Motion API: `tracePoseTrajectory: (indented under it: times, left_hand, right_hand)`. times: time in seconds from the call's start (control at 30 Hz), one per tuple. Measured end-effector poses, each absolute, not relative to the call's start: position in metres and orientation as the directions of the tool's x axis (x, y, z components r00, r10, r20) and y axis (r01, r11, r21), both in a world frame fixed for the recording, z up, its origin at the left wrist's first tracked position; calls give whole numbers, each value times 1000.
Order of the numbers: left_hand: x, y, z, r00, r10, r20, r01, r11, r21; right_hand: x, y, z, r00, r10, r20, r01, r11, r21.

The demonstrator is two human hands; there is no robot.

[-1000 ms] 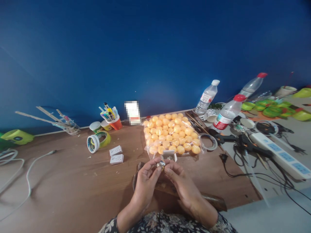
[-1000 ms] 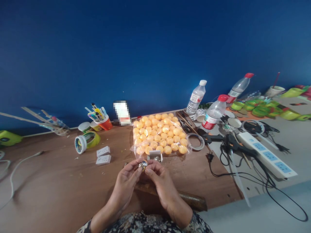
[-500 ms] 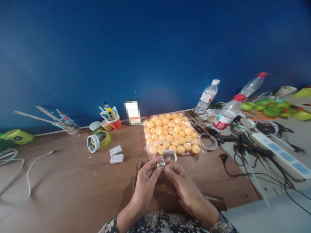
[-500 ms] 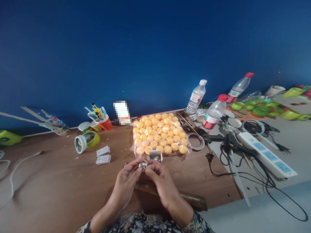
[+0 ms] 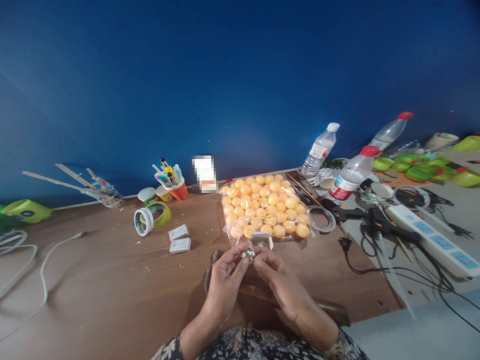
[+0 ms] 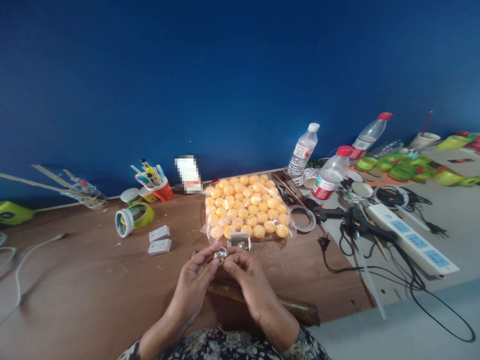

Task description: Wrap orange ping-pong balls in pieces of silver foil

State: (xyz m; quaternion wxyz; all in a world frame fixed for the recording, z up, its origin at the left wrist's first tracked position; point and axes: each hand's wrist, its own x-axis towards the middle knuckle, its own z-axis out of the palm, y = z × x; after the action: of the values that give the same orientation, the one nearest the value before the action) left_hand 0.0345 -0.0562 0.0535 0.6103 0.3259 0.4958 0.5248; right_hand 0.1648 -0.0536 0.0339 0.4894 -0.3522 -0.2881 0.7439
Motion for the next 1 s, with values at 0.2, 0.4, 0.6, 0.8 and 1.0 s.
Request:
tracePoseTrajectory:
  times: [0.2, 0.4, 0.6, 0.8, 1.0]
  left_hand:
    - [35, -57, 57, -63, 964, -257, -297, 227, 927]
    - [35, -57, 60, -67, 963, -262, -277, 234, 932]
    - [35, -58, 58, -67, 963, -260, -264, 235, 936]
    - [35, -60, 57, -49, 967, -248, -241, 229, 943]
    - [35, -60, 55, -58, 976, -212, -194, 197, 961]
  right_hand:
    - [164, -54, 39, -290, 927, -237, -532, -361, -766]
    - [164, -56, 46, -265, 927, -266, -521, -370, -769]
    - [162, -58, 47, -241, 932, -272, -525, -361, -771]
    - [162, -62, 48, -193, 939, -284, -501, -343, -794]
    - [162, -62, 49, -182, 939, -292, -481, -344, -806]
